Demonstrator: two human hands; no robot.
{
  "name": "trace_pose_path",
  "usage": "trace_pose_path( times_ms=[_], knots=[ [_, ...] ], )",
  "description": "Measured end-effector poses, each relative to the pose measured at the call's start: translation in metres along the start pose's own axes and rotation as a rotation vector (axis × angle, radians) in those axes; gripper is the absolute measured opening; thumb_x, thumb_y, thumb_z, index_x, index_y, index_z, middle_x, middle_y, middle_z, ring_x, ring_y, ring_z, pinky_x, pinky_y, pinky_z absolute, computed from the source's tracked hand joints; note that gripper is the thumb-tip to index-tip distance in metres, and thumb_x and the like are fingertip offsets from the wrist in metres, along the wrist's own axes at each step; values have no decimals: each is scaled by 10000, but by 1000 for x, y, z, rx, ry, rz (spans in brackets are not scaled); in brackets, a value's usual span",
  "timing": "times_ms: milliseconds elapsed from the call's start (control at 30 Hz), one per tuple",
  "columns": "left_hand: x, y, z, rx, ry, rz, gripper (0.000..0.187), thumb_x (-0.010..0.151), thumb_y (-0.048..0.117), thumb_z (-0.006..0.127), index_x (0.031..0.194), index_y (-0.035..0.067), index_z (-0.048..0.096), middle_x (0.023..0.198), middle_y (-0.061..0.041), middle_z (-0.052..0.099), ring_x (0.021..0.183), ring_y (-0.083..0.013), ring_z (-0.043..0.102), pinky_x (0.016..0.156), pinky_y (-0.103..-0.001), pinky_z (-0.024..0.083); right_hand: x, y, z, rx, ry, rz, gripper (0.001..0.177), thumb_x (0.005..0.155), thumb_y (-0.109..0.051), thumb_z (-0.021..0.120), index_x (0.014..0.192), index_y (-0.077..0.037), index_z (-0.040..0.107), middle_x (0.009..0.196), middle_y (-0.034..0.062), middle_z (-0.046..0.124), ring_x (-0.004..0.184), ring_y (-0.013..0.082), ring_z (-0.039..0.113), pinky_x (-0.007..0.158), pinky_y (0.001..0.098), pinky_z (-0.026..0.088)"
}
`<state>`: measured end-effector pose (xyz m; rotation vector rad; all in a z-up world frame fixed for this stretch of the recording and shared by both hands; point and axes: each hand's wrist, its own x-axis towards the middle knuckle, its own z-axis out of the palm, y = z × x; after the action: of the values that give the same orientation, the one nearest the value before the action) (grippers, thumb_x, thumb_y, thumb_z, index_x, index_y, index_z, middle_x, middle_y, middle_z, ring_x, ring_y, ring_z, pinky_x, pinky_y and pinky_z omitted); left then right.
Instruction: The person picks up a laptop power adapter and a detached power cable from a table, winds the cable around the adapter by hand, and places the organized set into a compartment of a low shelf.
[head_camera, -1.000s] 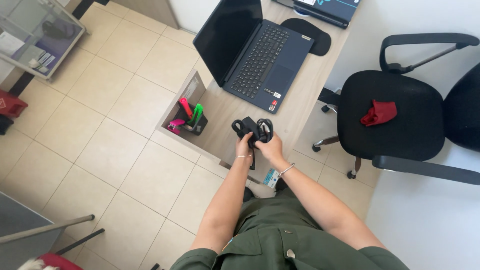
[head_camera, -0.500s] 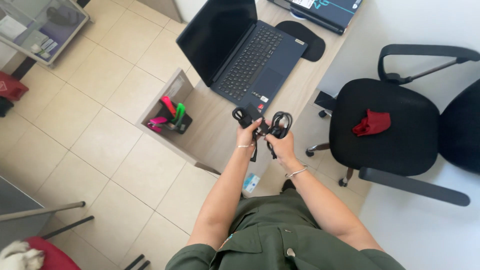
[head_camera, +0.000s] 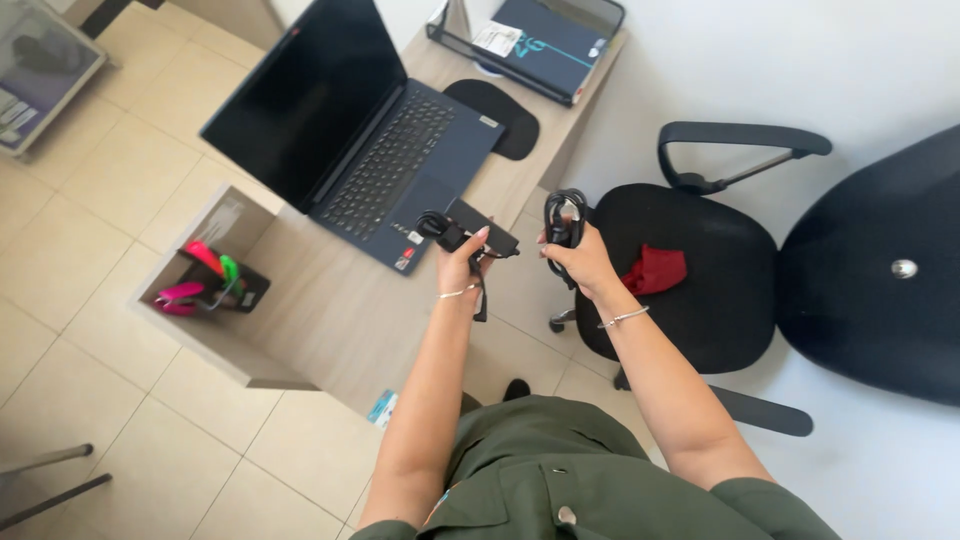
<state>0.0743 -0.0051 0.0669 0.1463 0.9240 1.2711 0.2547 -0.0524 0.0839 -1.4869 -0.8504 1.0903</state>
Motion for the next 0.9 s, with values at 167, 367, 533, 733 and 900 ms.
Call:
trace_pose_path(
  times_ms=[167,367,533,733,900],
  knots=[
    [15,-10,11,27,-8,-16,523,663,-99,916,1059,104,643,783,3,561,675,-178,641,755,-551,653,37,0,-22,34,-105,12,428,651,111,768,1037,-44,669,797,117,719,713,204,720,694,307,577],
    [37,3,40,79,-37,-20,531,666,-105,902,1076,116,647,777,17,555,686,-171,641,770,-532,645,103,2,-40,53,-150,33,453,684,75,812,1099,-16,655,821,90,680,732,191,690,709,314,584],
    [81,7,52,97,-57,-52,525,679,-114,891,1082,107,637,792,3,576,693,-183,650,778,-508,634,160,-6,-57,62,-127,29,434,721,56,809,1110,-19,632,788,80,656,685,189,687,691,315,579],
    [137,5,55,147,-38,-68,552,660,-114,899,1071,134,627,830,4,627,708,-180,669,770,-496,645,233,-3,-71,-29,-76,23,375,719,57,813,1030,-45,630,731,89,650,621,200,674,653,330,563],
    [192,-8,66,150,-21,-65,578,657,-143,891,1096,127,628,911,-34,699,758,-203,701,742,-459,643,302,-9,-74,-186,101,30,235,676,43,743,871,-38,640,574,87,581,491,187,640,548,308,519]
  ],
)
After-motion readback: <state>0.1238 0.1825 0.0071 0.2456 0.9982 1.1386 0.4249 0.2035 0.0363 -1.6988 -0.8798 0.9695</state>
